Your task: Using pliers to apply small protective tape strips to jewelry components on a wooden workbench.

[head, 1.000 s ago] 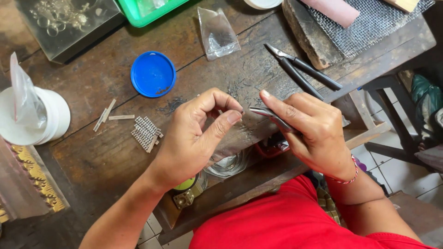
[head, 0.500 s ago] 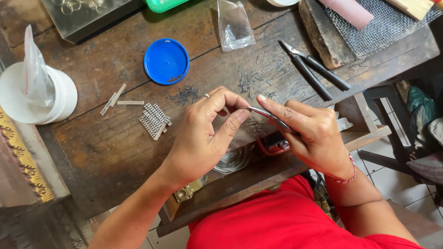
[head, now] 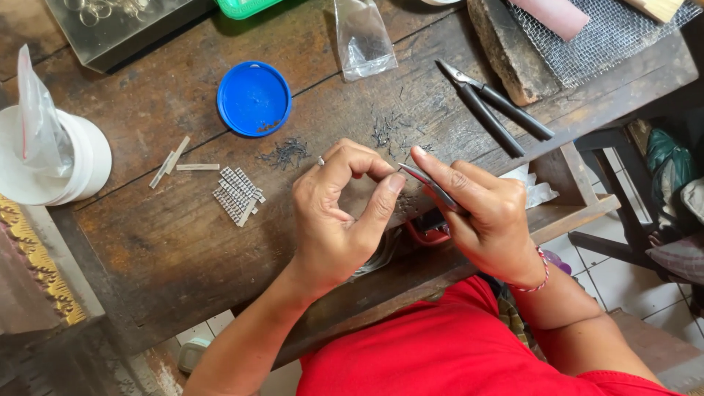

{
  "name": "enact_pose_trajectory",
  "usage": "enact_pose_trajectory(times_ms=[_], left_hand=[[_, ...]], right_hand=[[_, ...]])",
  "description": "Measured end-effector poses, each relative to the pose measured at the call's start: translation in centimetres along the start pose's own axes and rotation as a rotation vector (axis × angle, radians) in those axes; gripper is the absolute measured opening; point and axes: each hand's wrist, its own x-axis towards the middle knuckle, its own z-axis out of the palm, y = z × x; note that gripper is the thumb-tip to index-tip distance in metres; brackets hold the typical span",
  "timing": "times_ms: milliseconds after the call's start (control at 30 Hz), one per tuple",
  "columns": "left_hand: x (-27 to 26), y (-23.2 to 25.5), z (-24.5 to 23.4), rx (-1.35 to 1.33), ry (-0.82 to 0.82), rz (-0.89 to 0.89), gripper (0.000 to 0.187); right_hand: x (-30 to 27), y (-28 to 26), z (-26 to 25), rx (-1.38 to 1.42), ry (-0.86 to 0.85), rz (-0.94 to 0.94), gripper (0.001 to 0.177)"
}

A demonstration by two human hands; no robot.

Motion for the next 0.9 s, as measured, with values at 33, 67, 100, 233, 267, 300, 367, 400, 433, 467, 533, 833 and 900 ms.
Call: enact_pose_trajectory(times_ms=[33,67,100,233,267,300,367,400,433,467,533,833,900], left_hand=[[-0.2,0.0,0.1,0.001,-0.001,-0.002,0.01],[-0.4,0.0,0.2,-0.001,0.019,-0.022,0.01],[-0.5,0.0,0.3,-0.001,0.04,-0.041,0.01],[-0.9,0.0,0.7,-0.166,0.037,-0.272,0.009],[-1.0,0.0,0.7,-0.208,0.038,-0.229,0.007],[-1.1,-0.1,0.6,-0.247,0.037,-0.188,0.006],[-0.7,0.2,0.4,-0.203,0.032,-0.157,0.006],[-0.6,0.3,0.3,-0.162,0.025,-0.124,0.005],[-0.7,0.2,0.2,-0.158,0.027,-0.131,0.005],[-0.8,0.2,0.2,-0.17,0.027,-0.173,0.013],[-0.7,0.2,0.2,-0.184,0.02,-0.21,0.025],[0.2,-0.7,-2.4,0.082,0.008,-0.102,0.006],[0.7,-1.4,-4.8,0.512,-0.022,0.077,0.005]], right_hand=[[-0.1,0.0,0.2,0.002,-0.001,0.002,0.04],[-0.2,0.1,0.4,-0.03,0.006,-0.006,0.043],[-0.3,0.1,0.6,-0.06,0.014,-0.015,0.047],[-0.2,0.0,0.7,-0.108,0.07,-0.036,0.04],[-0.1,-0.1,0.6,-0.118,0.097,-0.032,0.042],[0.0,-0.2,0.5,-0.127,0.123,-0.028,0.044],[0.0,-0.2,0.5,-0.119,0.122,-0.036,0.042],[-0.1,-0.1,0.5,-0.115,0.122,-0.044,0.04],[-0.2,-0.1,0.6,-0.109,0.117,-0.043,0.04],[-0.2,-0.1,0.7,-0.108,0.095,-0.039,0.039],[-0.2,0.0,0.8,-0.111,0.08,-0.033,0.038],[0.0,-0.5,-0.2,-0.222,0.032,-0.06,0.043],[-0.1,-0.1,-0.7,-0.211,0.127,-0.019,0.04]])
